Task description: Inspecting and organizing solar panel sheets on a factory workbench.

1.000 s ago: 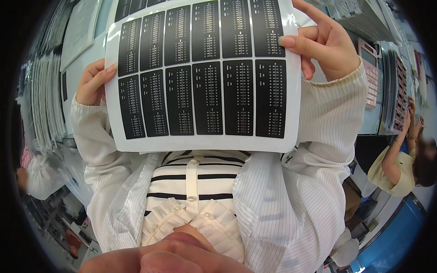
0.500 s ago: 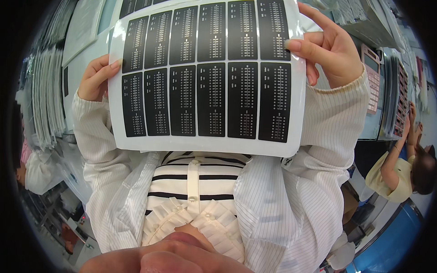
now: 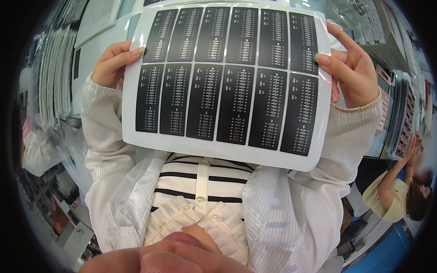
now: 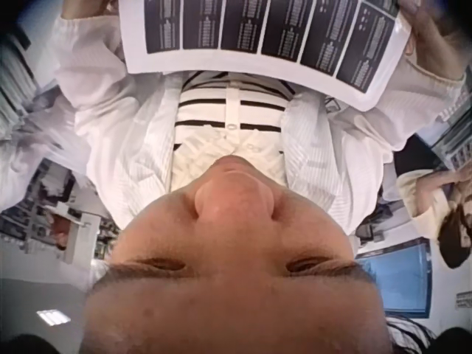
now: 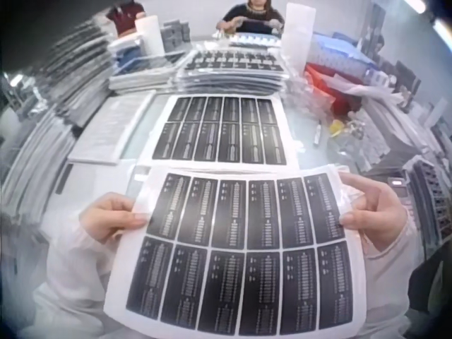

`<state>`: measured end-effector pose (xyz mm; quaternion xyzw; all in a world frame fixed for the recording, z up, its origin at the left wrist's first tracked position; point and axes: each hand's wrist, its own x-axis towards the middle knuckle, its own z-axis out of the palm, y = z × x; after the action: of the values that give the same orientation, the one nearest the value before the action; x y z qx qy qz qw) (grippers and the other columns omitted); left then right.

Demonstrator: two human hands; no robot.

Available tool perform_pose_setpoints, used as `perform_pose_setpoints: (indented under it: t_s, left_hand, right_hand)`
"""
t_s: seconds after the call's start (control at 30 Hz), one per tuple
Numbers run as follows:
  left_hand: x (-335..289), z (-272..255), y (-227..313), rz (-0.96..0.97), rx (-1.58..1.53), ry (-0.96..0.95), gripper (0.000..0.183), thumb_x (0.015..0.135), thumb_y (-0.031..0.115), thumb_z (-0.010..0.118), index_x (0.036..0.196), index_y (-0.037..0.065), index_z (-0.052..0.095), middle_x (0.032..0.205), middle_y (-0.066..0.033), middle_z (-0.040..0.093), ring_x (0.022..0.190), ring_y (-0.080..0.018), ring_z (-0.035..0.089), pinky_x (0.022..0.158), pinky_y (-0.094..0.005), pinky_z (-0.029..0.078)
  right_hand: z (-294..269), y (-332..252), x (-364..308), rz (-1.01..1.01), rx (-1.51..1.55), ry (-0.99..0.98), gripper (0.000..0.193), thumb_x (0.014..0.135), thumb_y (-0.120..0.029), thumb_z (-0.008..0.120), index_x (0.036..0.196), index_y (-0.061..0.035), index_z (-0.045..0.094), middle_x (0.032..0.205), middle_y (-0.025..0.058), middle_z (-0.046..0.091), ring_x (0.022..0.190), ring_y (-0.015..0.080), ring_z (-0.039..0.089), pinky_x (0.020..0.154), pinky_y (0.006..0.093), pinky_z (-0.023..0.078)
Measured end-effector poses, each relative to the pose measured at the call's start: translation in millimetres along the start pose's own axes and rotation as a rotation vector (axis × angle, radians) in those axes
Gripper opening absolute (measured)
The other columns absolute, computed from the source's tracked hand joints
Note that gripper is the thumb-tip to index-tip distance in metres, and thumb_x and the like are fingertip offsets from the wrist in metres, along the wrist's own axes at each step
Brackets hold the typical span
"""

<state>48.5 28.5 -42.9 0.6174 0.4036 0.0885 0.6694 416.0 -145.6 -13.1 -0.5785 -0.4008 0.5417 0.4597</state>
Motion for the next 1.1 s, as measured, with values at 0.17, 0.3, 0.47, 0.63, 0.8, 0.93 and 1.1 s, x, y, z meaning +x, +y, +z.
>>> perform_pose_setpoints:
  t_s: [0.17, 0.3, 0.47, 0.63, 0.8, 0.93, 1.1]
  left_hand:
    - [0, 2, -3, 0.005, -0.032, 0.049, 0.026, 0.079, 0.03, 0.059, 0.084, 0.004, 0.063, 0.063, 0.0005, 0.058, 0.046, -0.0025, 0.046, 0.038, -0.0166, 0.029]
    - [-3, 1, -4, -0.002, -0.039, 0.046, 0.025, 0.079, 0.029, 0.059, 0.082, 0.004, 0.062, 0.063, 0.0004, 0.058, 0.046, -0.0026, 0.046, 0.037, -0.0168, 0.029]
    - [-4, 0, -4, -0.011, -0.06, 0.013, 0.024, 0.079, 0.028, 0.058, 0.082, 0.004, 0.062, 0.062, 0.001, 0.057, 0.047, -0.0028, 0.045, 0.039, -0.0173, 0.028]
    - [-13, 2, 2, 0.001, -0.027, 0.001, 0.025, 0.08, 0.024, 0.058, 0.089, 0.001, 0.062, 0.067, 0.0012, 0.058, 0.051, -0.0036, 0.044, 0.043, -0.0184, 0.028]
    - [-12, 0, -1, -0.057, -0.041, -0.043, 0.028, 0.082, 0.021, 0.056, 0.096, -0.002, 0.061, 0.077, -0.0037, 0.062, 0.062, -0.0066, 0.053, 0.052, -0.0182, 0.038]
    - [-11, 0, -2, -0.046, 0.004, -0.056, 0.026, 0.083, 0.024, 0.055, 0.088, -0.001, 0.061, 0.065, -0.0018, 0.059, 0.049, -0.0056, 0.049, 0.044, -0.0184, 0.035]
    - [-11, 4, 1, -0.018, 0.043, -0.057, 0.026, 0.083, 0.026, 0.054, 0.084, 0.0, 0.06, 0.06, -0.0012, 0.057, 0.044, -0.0054, 0.045, 0.04, -0.0186, 0.033]
  right_hand:
    - [0, 4, 2, -0.017, 0.036, 0.03, 0.064, 0.079, -0.002, 0.059, 0.131, 0.0063, 0.023, 0.077, 0.0146, 0.064, 0.041, 0.013, 0.056, 0.035, 0.0184, 0.041]
    - [2, 8, 5, 0.0, 0.072, 0.075, 0.064, 0.078, -0.002, 0.059, 0.131, 0.007, 0.023, 0.076, 0.0142, 0.064, 0.04, 0.0127, 0.055, 0.035, 0.0185, 0.041]
    - [3, -2, -2, 0.049, 0.094, -0.022, 0.063, 0.079, -0.002, 0.058, 0.131, 0.008, 0.023, 0.074, 0.0139, 0.064, 0.04, 0.0124, 0.054, 0.036, 0.0194, 0.041]
    - [10, -9, 0, 0.085, 0.01, -0.144, 0.062, 0.08, 0.001, 0.052, 0.131, 0.0098, 0.018, 0.08, 0.0157, 0.064, 0.038, 0.0111, 0.053, 0.034, 0.0174, 0.04]
    - [10, -12, -4, 0.126, 0.002, -0.136, 0.061, 0.078, -0.003, 0.061, 0.129, 0.0074, 0.028, 0.077, 0.0139, 0.064, 0.042, 0.0127, 0.056, 0.037, 0.0193, 0.044]
    - [7, -12, -7, 0.117, 0.008, -0.135, 0.064, 0.076, 0.001, 0.062, 0.13, 0.0073, 0.027, 0.076, 0.0142, 0.064, 0.043, 0.0143, 0.057, 0.039, 0.0209, 0.046]
    - [7, -14, -8, 0.125, -0.029, -0.152, 0.066, 0.076, 0.001, 0.063, 0.131, 0.0068, 0.027, 0.077, 0.0145, 0.064, 0.043, 0.0144, 0.057, 0.04, 0.0214, 0.046]
